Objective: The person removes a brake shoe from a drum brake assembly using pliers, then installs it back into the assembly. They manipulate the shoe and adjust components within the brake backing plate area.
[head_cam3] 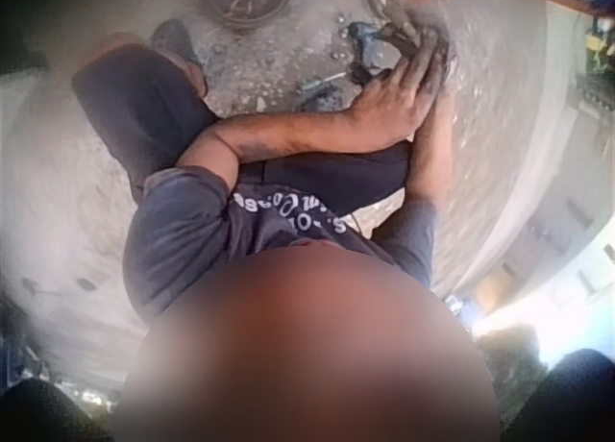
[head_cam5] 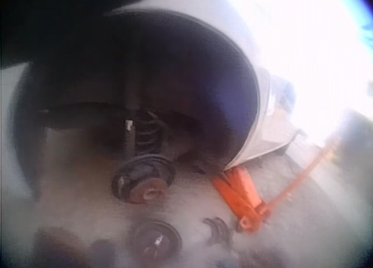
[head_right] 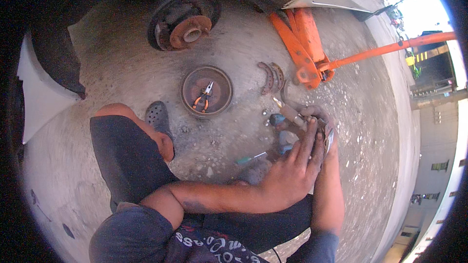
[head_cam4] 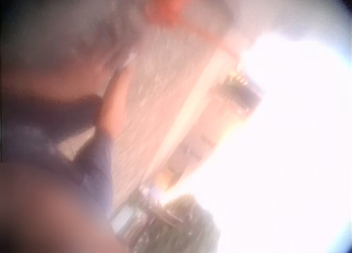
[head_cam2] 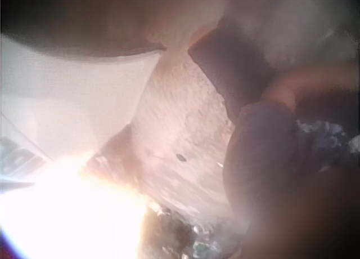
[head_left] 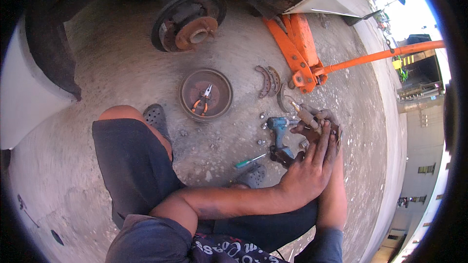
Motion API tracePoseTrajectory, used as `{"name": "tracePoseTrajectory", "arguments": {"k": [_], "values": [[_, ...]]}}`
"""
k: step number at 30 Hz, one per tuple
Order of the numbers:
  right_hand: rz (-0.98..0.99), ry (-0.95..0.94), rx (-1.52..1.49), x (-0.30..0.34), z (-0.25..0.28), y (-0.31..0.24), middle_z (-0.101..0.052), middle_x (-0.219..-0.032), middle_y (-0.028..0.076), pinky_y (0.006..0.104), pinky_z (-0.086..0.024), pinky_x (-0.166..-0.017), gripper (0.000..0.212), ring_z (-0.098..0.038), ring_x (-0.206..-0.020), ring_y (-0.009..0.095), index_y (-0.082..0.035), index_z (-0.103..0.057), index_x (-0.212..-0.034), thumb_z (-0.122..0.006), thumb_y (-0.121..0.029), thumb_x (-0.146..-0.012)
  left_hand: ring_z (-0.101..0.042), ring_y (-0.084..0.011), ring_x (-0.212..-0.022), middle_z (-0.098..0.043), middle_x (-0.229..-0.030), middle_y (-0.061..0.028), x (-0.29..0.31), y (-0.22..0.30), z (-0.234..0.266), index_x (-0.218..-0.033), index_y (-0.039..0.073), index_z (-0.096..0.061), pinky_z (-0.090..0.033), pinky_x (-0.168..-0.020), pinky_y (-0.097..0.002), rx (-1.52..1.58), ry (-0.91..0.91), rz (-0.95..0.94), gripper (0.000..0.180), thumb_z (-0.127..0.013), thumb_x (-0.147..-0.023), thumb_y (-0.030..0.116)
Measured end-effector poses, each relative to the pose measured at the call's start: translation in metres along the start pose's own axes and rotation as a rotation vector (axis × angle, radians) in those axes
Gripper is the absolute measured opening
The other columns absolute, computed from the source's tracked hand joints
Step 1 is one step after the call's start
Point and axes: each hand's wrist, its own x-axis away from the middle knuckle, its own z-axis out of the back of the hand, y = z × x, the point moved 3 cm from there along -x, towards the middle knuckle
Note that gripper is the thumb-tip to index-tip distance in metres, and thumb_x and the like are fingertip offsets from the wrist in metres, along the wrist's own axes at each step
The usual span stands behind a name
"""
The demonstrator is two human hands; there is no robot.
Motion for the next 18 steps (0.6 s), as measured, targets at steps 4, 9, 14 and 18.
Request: {"name": "tracePoseTrajectory", "arguments": {"k": [4,9,14,18], "values": [[-0.022,-0.043,-0.040,-0.002,-0.006,0.006,-0.058,-0.122,0.023,0.0532,-0.052,-0.086,0.023,-0.060,-0.108,0.038,-0.004,-0.057,-0.104,-0.063,-0.022,-0.090,-0.061,-0.0297,-0.093,-0.033,-0.138,-0.0414,0.000,0.000,0.002,-0.127,-0.015,-0.045,-0.057,-0.067,-0.0277,-0.009,0.003,0.009,0.054,-0.051,-0.081,0.013],[-0.076,-0.108,-0.070,-0.006,-0.007,0.009,-0.057,-0.125,0.024,0.0468,-0.053,-0.087,0.016,-0.059,-0.111,0.037,-0.005,-0.055,-0.099,-0.059,-0.019,-0.091,-0.060,-0.0339,-0.099,-0.031,-0.138,-0.0429,0.001,-0.001,0.002,-0.127,-0.015,-0.045,-0.057,-0.070,-0.0290,-0.003,0.036,0.001,0.052,-0.050,-0.082,0.012],[-0.091,-0.112,-0.096,-0.007,-0.006,0.013,-0.058,-0.123,0.023,0.0442,-0.053,-0.088,0.012,-0.059,-0.111,0.035,-0.005,-0.054,-0.098,-0.057,-0.015,-0.092,-0.059,-0.0377,-0.105,-0.030,-0.139,-0.0433,0.000,-0.003,-0.001,-0.126,-0.015,-0.045,-0.057,-0.074,-0.0317,0.024,0.030,0.021,0.052,-0.050,-0.083,0.013],[-0.057,-0.152,-0.071,-0.009,-0.010,0.010,-0.059,-0.121,0.021,0.0429,-0.053,-0.089,0.014,-0.060,-0.109,0.032,-0.003,-0.055,-0.100,-0.057,-0.016,-0.092,-0.057,-0.0398,-0.108,-0.027,-0.140,-0.0431,-0.001,-0.004,0.002,-0.129,-0.016,-0.041,-0.056,-0.079,-0.0338,0.090,0.029,0.028,0.055,-0.050,-0.083,0.012]]}}
